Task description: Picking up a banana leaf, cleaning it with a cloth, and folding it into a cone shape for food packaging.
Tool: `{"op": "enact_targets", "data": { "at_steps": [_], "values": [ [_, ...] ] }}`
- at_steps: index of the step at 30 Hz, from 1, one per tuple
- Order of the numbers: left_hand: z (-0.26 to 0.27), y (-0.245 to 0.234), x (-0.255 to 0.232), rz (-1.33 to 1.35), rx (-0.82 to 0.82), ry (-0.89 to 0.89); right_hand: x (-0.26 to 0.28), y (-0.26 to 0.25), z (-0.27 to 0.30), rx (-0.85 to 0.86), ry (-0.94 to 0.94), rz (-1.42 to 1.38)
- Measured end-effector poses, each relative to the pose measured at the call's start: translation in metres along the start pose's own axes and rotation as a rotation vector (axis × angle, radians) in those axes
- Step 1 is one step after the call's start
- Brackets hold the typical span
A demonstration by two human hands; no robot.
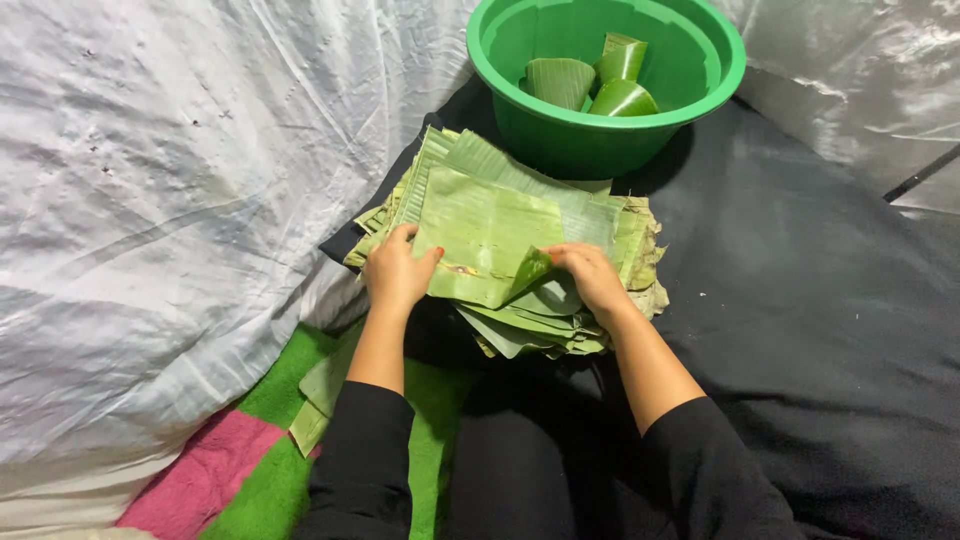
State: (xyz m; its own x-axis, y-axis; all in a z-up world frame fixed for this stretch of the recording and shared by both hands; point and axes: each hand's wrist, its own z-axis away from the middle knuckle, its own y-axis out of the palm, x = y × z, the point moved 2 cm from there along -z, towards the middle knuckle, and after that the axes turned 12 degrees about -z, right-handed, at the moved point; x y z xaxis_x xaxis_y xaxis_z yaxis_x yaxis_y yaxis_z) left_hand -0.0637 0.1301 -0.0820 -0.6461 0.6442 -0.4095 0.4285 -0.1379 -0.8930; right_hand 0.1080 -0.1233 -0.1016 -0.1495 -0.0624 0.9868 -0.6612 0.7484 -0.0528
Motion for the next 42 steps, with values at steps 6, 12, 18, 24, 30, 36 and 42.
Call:
{"op": "enact_targets", "data": {
  "at_steps": [6,12,18,24,30,36,42],
  "values": [
    [-0.009,-0.008,0.003,0.088,0.176,-0.095,0.028,-0.002,0.01,0.025,0.174,-0.111],
    [-0.003,-0.034,-0.021,0.184,0.085,-0.022,0.019,-0.028,0.009,0.095,0.167,-0.279],
    [0.016,-0.053,-0.072,0.44,-0.021,0.043,0.045,-0.06,0.029,0.03,0.028,-0.409],
    [0.03,-0.029,-0.139,0.677,0.024,0.169,0.06,-0.13,0.074,-0.12,-0.071,-0.615],
    [0.09,-0.006,-0.229,0.746,0.173,0.342,0.067,-0.217,0.146,-0.259,-0.089,-0.565],
    [0.145,0.04,-0.313,0.697,0.241,0.51,0.063,-0.288,0.221,-0.422,-0.08,-0.441],
    [0.178,0.123,-0.363,0.654,0.32,0.574,0.02,-0.356,0.276,-0.566,-0.044,-0.394]
  ]
}}
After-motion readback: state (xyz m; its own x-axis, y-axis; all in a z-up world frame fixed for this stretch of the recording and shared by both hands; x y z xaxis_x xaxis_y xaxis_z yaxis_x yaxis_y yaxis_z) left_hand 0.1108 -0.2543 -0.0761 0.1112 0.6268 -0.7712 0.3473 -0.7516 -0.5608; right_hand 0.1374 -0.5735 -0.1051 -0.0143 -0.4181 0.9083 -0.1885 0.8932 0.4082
